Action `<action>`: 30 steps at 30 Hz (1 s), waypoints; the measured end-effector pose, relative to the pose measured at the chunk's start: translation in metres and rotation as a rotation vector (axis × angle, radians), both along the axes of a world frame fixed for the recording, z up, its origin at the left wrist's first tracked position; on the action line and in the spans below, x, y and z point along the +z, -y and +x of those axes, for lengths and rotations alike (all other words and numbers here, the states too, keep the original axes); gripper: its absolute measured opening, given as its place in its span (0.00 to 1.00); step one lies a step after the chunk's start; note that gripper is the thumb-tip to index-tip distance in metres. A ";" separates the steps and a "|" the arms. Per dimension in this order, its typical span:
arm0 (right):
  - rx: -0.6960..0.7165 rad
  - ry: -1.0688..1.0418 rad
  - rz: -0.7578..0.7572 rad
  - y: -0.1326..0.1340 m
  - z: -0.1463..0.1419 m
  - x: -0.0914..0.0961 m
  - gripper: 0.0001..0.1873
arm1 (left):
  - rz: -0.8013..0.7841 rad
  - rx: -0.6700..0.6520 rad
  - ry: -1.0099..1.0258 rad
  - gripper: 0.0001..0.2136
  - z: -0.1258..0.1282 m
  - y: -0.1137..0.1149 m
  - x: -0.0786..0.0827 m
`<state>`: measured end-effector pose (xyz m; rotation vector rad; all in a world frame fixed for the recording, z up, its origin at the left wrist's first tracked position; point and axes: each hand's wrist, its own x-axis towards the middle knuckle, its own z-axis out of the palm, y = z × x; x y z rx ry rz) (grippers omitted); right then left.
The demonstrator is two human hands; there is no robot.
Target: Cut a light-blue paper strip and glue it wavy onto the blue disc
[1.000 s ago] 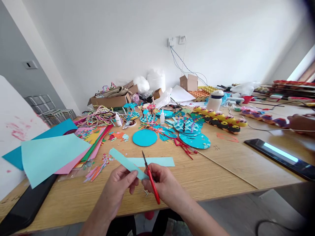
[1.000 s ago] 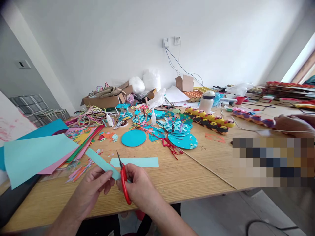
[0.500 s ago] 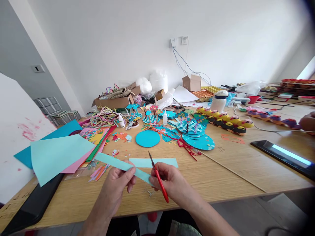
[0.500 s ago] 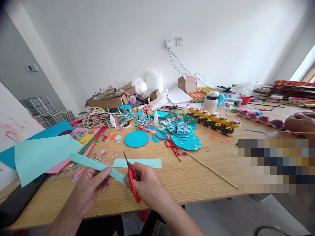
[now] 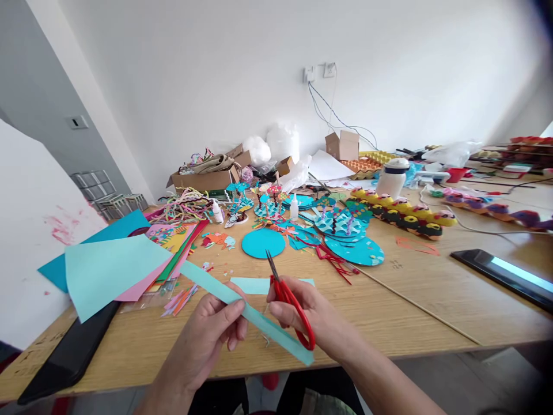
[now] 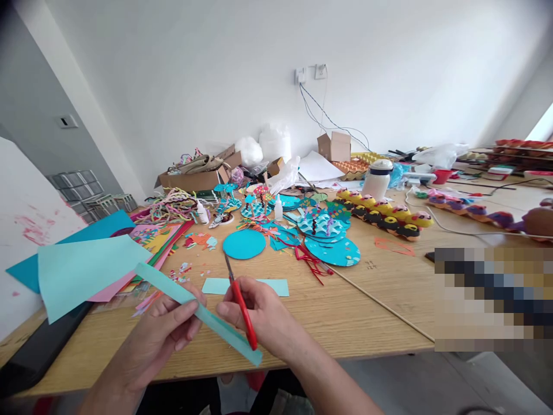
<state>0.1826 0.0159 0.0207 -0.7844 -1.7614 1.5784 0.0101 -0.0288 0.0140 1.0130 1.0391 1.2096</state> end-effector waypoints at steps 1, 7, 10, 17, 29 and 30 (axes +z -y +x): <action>0.003 -0.019 -0.021 0.002 -0.004 0.002 0.18 | -0.005 0.005 -0.011 0.10 0.001 0.000 0.000; 0.002 0.069 -0.010 0.001 -0.020 -0.007 0.09 | -0.002 0.121 -0.030 0.11 0.003 -0.005 -0.002; -0.028 0.119 0.015 0.000 -0.021 -0.013 0.06 | 0.025 0.218 -0.009 0.09 0.002 -0.008 -0.004; -0.054 0.164 0.004 0.002 -0.022 -0.008 0.06 | 0.073 0.375 0.150 0.09 0.006 -0.015 0.002; -0.029 0.115 -0.002 -0.004 -0.014 -0.005 0.07 | 0.025 0.110 -0.014 0.08 0.000 -0.007 -0.004; -0.036 0.114 0.007 -0.006 -0.012 -0.006 0.08 | 0.016 0.107 0.012 0.08 -0.001 -0.006 -0.003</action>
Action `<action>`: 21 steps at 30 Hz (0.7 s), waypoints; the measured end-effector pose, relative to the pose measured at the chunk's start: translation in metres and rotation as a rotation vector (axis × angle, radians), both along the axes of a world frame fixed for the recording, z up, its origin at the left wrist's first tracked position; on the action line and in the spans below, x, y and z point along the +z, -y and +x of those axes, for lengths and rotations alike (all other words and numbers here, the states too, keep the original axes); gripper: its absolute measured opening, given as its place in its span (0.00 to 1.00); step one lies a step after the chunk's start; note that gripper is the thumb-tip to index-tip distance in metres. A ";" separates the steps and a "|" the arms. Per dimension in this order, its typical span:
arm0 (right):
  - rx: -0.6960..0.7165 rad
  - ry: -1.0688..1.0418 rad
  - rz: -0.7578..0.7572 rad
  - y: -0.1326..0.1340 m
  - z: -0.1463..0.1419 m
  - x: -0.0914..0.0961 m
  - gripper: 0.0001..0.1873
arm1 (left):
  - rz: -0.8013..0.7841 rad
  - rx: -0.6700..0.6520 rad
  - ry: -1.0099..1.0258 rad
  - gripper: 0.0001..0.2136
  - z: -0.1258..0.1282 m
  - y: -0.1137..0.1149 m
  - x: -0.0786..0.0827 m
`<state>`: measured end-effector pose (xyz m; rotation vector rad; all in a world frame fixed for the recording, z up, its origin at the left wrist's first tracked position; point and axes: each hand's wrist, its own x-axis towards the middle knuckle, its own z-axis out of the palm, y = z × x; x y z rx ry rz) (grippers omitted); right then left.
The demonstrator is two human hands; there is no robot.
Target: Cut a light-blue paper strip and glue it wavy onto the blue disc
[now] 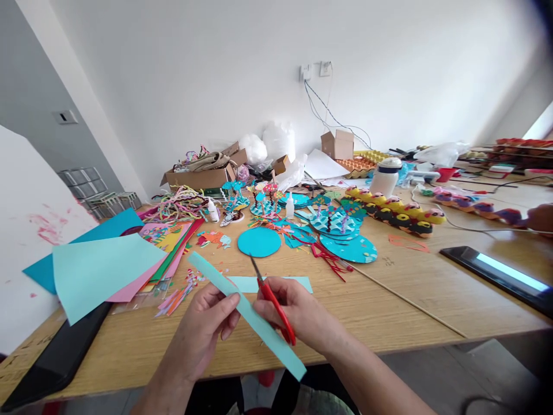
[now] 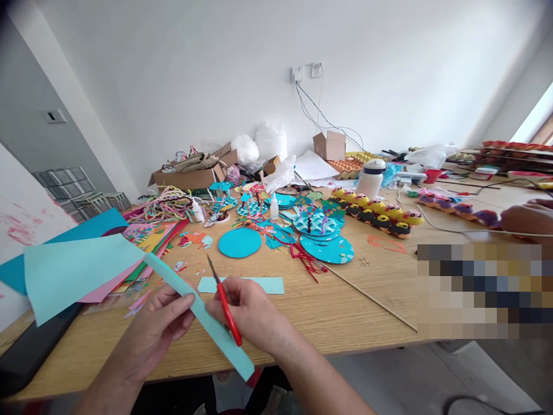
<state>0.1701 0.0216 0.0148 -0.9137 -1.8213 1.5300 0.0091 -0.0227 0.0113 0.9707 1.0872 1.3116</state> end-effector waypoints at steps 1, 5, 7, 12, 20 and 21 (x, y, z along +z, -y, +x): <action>-0.022 0.021 0.026 -0.002 0.001 -0.001 0.10 | -0.010 -0.005 0.030 0.08 -0.001 0.001 0.001; -0.155 0.278 0.278 -0.007 0.005 -0.011 0.13 | -0.056 -0.031 0.142 0.07 -0.001 0.005 0.005; -0.125 0.354 0.333 -0.002 0.006 -0.012 0.14 | -0.061 -0.038 0.157 0.07 -0.001 0.006 0.005; 0.013 0.336 0.382 0.018 0.011 0.001 0.17 | -0.013 0.005 0.112 0.07 0.002 0.004 0.002; -0.001 0.396 0.478 0.025 0.013 0.007 0.17 | 0.011 0.061 0.046 0.08 0.005 0.002 0.004; -0.007 0.415 0.489 0.026 0.013 0.007 0.16 | 0.017 0.064 0.046 0.08 0.005 0.002 0.004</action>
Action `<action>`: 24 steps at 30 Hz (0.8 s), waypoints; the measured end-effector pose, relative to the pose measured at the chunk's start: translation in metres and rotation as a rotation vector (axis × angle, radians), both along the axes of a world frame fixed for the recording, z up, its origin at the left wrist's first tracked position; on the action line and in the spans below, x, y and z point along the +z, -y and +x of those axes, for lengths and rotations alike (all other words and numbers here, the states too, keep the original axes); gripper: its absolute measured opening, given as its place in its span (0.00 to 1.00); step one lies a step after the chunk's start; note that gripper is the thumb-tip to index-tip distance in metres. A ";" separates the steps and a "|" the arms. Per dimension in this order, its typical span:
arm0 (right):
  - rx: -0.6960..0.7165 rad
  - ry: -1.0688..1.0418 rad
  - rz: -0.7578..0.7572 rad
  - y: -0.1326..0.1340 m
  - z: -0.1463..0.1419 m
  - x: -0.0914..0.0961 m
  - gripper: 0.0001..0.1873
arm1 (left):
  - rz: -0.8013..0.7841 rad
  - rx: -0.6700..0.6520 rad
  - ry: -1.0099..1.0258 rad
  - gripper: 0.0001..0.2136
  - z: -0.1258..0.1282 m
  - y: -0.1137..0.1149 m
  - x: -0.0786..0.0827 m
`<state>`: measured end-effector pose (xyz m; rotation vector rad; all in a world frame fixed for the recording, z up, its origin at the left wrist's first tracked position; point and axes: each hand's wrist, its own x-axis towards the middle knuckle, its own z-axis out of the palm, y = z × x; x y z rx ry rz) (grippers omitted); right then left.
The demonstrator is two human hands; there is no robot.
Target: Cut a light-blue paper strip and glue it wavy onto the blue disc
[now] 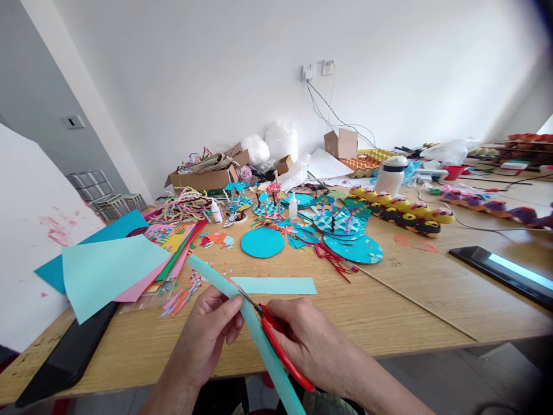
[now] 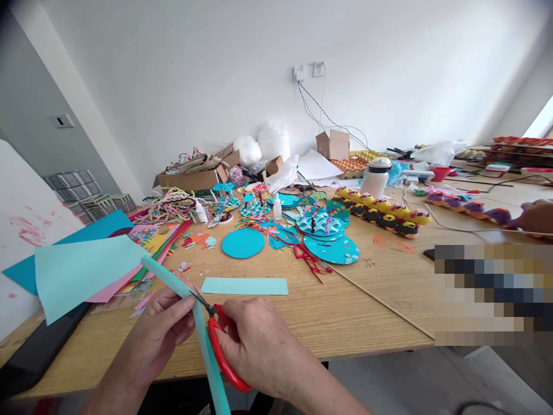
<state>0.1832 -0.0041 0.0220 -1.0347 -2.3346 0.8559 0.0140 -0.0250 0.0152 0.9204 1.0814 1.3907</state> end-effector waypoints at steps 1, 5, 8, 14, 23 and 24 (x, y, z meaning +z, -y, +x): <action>-0.009 0.018 0.013 0.001 0.000 0.001 0.16 | 0.007 0.002 0.000 0.08 0.000 0.000 0.000; -0.042 0.063 0.087 0.004 -0.002 0.004 0.14 | 0.031 0.003 -0.003 0.08 -0.001 0.002 -0.001; -0.060 0.077 0.130 0.005 -0.002 0.005 0.13 | 0.029 0.007 0.002 0.08 -0.001 0.003 -0.001; -0.085 0.098 0.142 0.007 -0.002 0.004 0.14 | 0.021 -0.009 0.031 0.08 -0.001 0.003 -0.002; -0.092 0.169 0.158 0.006 -0.002 0.003 0.14 | 0.012 -0.054 0.078 0.07 -0.002 0.004 -0.003; -0.088 0.182 0.164 0.005 -0.002 0.002 0.14 | 0.011 -0.059 0.086 0.07 -0.002 0.004 -0.003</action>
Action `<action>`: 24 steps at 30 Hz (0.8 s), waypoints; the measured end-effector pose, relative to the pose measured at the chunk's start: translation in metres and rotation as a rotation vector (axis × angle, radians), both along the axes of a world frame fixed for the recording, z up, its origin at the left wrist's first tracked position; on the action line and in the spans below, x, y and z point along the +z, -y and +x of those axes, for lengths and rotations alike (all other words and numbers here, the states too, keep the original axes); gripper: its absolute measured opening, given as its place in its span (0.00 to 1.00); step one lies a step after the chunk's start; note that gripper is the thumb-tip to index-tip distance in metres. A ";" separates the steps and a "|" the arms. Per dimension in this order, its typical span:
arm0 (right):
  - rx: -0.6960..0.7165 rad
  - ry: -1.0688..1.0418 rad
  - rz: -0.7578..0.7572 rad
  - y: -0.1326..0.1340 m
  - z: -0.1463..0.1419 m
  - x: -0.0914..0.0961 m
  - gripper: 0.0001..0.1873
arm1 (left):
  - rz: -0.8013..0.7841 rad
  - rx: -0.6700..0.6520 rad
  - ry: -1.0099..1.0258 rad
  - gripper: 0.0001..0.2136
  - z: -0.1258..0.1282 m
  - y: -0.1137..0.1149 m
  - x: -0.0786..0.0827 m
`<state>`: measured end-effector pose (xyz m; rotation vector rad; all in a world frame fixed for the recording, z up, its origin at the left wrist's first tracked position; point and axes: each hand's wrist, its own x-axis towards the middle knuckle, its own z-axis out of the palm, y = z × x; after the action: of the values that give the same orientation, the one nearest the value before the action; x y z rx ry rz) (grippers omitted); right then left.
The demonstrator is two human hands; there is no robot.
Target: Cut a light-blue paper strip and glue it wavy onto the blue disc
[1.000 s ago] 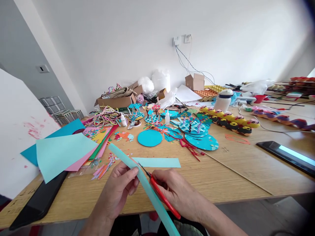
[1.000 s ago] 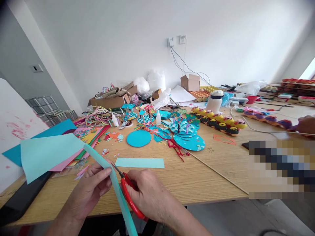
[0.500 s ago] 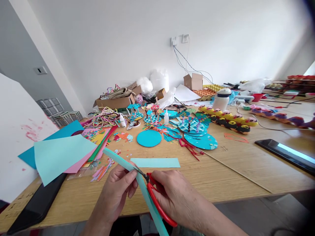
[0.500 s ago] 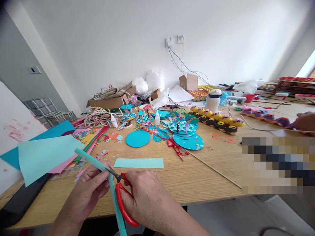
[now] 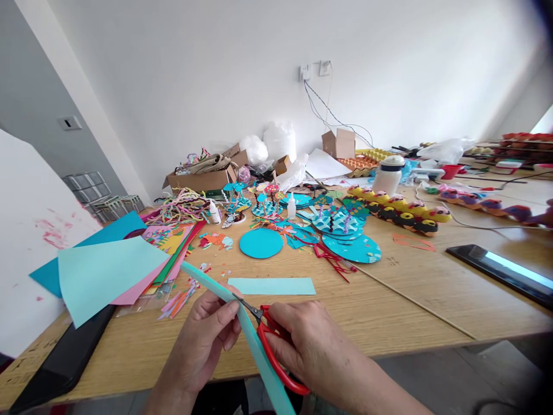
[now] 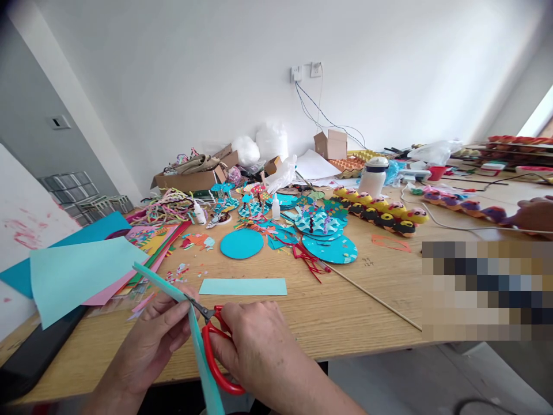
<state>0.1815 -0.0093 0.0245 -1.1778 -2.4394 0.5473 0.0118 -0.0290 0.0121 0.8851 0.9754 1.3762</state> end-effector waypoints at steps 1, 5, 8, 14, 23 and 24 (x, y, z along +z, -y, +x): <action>0.004 0.011 0.003 -0.001 0.000 0.000 0.13 | -0.003 -0.005 0.008 0.07 0.000 0.000 0.000; 0.001 0.009 0.005 -0.002 0.000 -0.003 0.13 | -0.004 -0.014 0.039 0.07 -0.002 0.000 -0.002; -0.003 -0.054 -0.012 -0.001 0.001 -0.004 0.11 | -0.003 -0.001 0.058 0.07 -0.001 -0.001 -0.001; 0.045 -0.096 -0.026 -0.001 0.001 -0.005 0.10 | -0.007 -0.020 0.043 0.07 0.000 0.000 -0.001; 0.060 -0.083 0.019 -0.005 -0.002 -0.002 0.10 | -0.027 -0.071 0.022 0.07 0.000 0.003 -0.007; 0.056 -0.076 0.021 -0.005 -0.002 -0.003 0.10 | -0.027 -0.072 0.027 0.07 0.000 0.003 -0.007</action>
<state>0.1791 -0.0041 0.0218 -1.0631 -2.4138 0.5708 0.0120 -0.0318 0.0052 0.8713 0.9311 1.3073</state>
